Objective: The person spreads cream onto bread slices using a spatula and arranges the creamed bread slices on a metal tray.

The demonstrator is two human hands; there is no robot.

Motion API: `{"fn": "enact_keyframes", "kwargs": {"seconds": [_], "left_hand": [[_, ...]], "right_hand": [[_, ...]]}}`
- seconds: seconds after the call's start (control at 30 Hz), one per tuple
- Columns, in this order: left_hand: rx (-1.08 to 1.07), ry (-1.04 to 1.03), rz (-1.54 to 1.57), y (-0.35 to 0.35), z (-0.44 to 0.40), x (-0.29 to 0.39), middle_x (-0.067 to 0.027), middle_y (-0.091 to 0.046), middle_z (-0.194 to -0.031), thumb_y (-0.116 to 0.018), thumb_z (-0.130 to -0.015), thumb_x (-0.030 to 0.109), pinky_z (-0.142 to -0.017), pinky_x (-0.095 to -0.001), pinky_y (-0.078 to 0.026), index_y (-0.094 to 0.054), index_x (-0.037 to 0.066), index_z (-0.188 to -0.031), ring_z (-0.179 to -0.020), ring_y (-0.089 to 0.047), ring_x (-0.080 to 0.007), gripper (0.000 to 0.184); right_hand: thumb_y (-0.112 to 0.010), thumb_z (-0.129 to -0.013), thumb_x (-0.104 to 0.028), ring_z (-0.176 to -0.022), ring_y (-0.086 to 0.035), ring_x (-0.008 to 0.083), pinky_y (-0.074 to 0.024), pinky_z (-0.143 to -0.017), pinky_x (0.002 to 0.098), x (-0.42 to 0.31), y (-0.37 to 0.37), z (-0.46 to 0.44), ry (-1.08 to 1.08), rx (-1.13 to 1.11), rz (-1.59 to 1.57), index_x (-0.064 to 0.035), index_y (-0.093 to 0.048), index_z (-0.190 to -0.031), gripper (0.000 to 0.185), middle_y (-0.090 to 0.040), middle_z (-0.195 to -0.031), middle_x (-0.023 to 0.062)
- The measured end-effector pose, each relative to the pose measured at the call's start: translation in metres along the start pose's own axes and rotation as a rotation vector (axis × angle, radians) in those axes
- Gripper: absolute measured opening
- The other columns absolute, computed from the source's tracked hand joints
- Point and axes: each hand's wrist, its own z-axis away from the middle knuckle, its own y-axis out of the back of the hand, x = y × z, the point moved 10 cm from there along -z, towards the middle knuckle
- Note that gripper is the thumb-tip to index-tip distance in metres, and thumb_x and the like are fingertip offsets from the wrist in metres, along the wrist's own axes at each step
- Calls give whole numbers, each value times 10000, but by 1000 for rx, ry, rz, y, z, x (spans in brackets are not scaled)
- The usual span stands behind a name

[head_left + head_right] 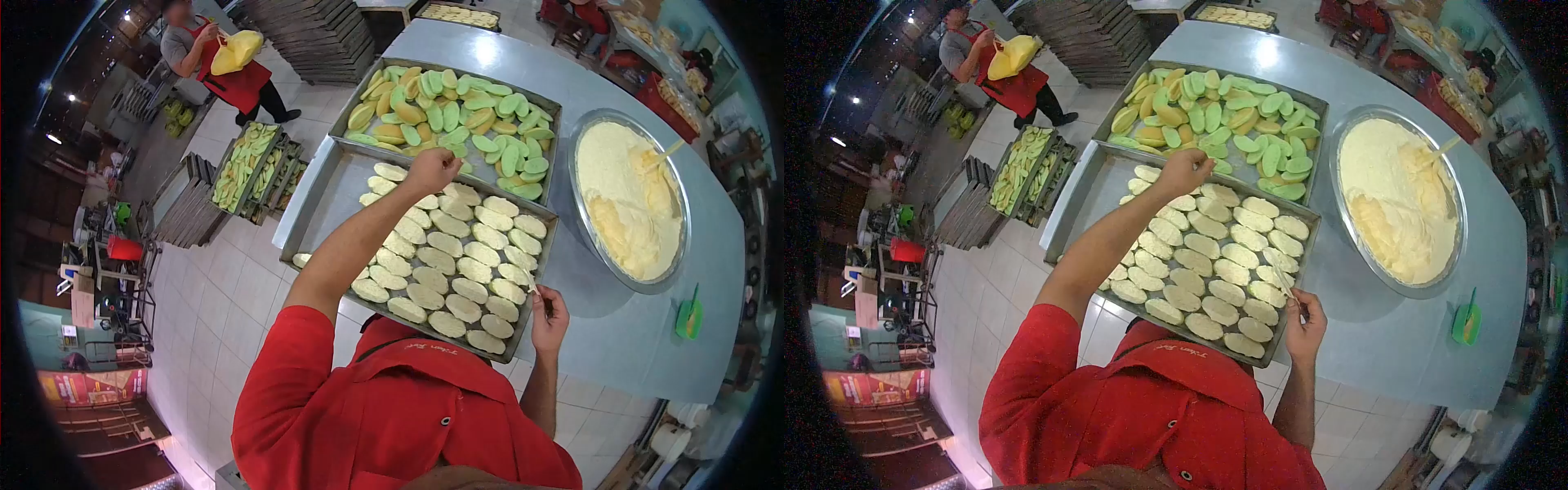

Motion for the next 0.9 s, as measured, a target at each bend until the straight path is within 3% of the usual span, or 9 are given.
{"fn": "enact_keyframes", "kwargs": {"seconds": [0.07, 0.17, 0.3, 0.37, 0.43, 0.5, 0.57, 0.63, 0.9], "left_hand": [[11, 39, -15, -6, -7, -6, -151, -638, -736, -693, -842, 221, -683, -380, -494, -621, -25, -787, -732, -647, -274, 262], [151, -104, 69, -2, -12, -2, -130, -655, -801, -738, -777, 194, -685, -396, -494, -601, 15, -820, -773, -634, -298, 229], [124, -51, 40, -3, -21, -19, -128, -662, -866, -741, -768, 163, -697, -400, -486, -615, 35, -883, -799, -624, -303, 213], [5, 115, -164, -12, -25, -41, -133, -670, -900, -730, -769, 146, -699, -403, -485, -639, 43, -931, -824, -628, -307, 212], [37, 89, -106, -8, -29, -51, -149, -679, -827, -684, -861, 191, -739, -380, -506, -654, 13, -965, -811, -663, -279, 208], [242, -184, -99, 8, -29, -37, -155, -682, -802, -664, -874, 205, -720, -382, -504, -660, -4, -917, -779, -665, -281, 214], [208, -258, -103, 12, -34, -30, -157, -685, -838, -660, -867, 188, -729, -380, -504, -653, -4, -928, -787, -662, -282, 201], [20, 8, -156, 2, -52, -59, -132, -686, -886, -677, -816, 165, -720, -377, -518, -652, 38, -957, -788, -658, -291, 191], [-67, -194, -151, -55, -83, -12, -113, -699, -860, -681, -808, 169, -725, -368, -526, -660, 37, -962, -803, -667, -265, 204]], "right_hand": [[-611, -914, -60, -871, -589, 109, -465, -807, 253, 3, 8, 2, -4, 17, -12, 12, -636, -1029, 138, -644, -951, 43], [-613, -922, -70, -882, -598, 112, -471, -830, 258, 12, 19, 8, -53, 42, -20, 13, -631, -1029, 136, -647, -961, 46], [-609, -929, -78, -896, -604, 119, -474, -830, 262, 9, 30, 10, -11, 77, -44, 19, -632, -1031, 143, -649, -966, 61], [-607, -931, -79, -900, -605, 121, -474, -827, 263, 7, 40, 15, -12, 99, -38, 22, -633, -1034, 147, -649, -969, 66], [-606, -932, -84, -918, -609, 128, -474, -836, 266, 5, 49, 21, -13, 116, -24, 24, -637, -1037, 153, -651, -977, 73], [-607, -931, -83, -915, -610, 130, -473, -840, 267, 5, 62, 30, -31, 149, -5, 22, -638, -1037, 153, -652, -975, 71], [-608, -931, -83, -912, -611, 132, -471, -844, 268, 10, 76, 42, -59, 183, 14, 20, -640, -1038, 153, -653, -973, 69], [-615, -928, -84, -887, -608, 127, -471, -830, 266, 14, 92, 55, -38, 244, -3, 16, -644, -1043, 156, -656, -966, 64], [-626, -923, -90, -869, -601, 113, -469, -816, 257, 31, 144, 103, -131, 454, 14, 7, -651, -1052, 163, -664, -957, 55]]}}
